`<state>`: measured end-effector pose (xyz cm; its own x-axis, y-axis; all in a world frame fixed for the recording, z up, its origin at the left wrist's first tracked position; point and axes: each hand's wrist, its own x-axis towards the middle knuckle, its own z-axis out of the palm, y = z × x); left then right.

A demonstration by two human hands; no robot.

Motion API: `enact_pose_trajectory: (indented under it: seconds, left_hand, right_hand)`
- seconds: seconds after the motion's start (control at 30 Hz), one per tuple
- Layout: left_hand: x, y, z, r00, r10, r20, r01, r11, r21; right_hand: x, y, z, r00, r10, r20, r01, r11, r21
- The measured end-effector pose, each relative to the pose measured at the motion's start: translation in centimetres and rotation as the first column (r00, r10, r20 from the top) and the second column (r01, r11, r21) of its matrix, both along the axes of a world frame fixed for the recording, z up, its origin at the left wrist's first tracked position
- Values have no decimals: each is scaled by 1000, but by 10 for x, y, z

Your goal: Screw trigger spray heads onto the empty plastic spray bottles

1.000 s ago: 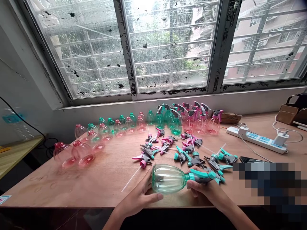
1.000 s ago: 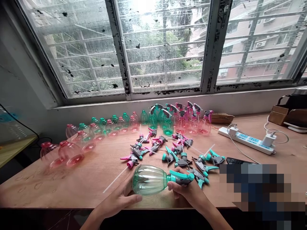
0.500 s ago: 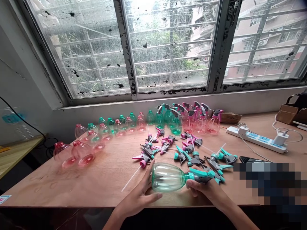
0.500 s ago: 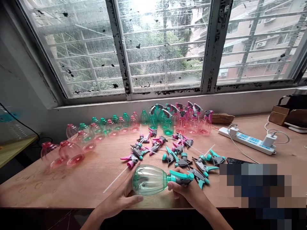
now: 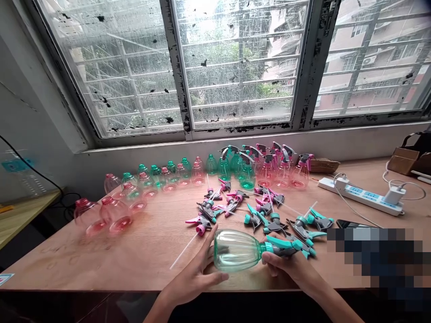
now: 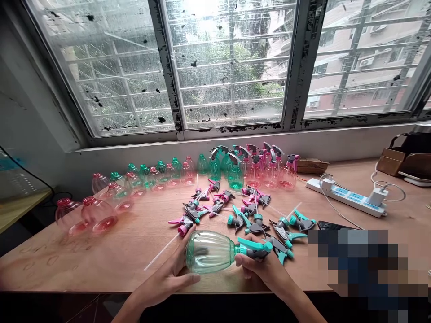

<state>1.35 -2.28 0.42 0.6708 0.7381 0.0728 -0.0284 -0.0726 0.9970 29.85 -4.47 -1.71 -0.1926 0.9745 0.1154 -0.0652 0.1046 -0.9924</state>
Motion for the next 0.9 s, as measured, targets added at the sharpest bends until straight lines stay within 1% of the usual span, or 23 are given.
enact_pose_trajectory:
  seconds: [0.13,0.27,0.33,0.43,0.57,0.73,0.9]
  left_hand:
    - [0,0,-2,1000,-2,5,2,1000,-12]
    - [-2,2,-5,1000,24,15,-23,998,-51]
    - [-2,3,-5,1000,12,-3,-12,999,-49]
    - [-1,1,-2,1000,-14,-14,14,999,-32]
    - [0,-1,1,1000,-12,6,12,1000,4]
    - [0,2,0,1000,-13,6,14,999,-34]
    - [-1,3,-1,999,-20,-26,19,999,-39]
  right_hand:
    - [0,1,-3,1000,-5,-3,5,1000,0]
    - [1,3,-7,998,44,-38,-46,998,-42]
    - [2,3,-7,998,56,-41,-58,997,-50]
    - [1,1,-4,999,41,-24,-42,998,-54]
    - [0,1,-3,1000,22,-2,-22,998,-57]
    - [0,3,-5,1000,25,0,-25,1000,1]
    - [1,0,-5,999,-32,36,33,999,-13]
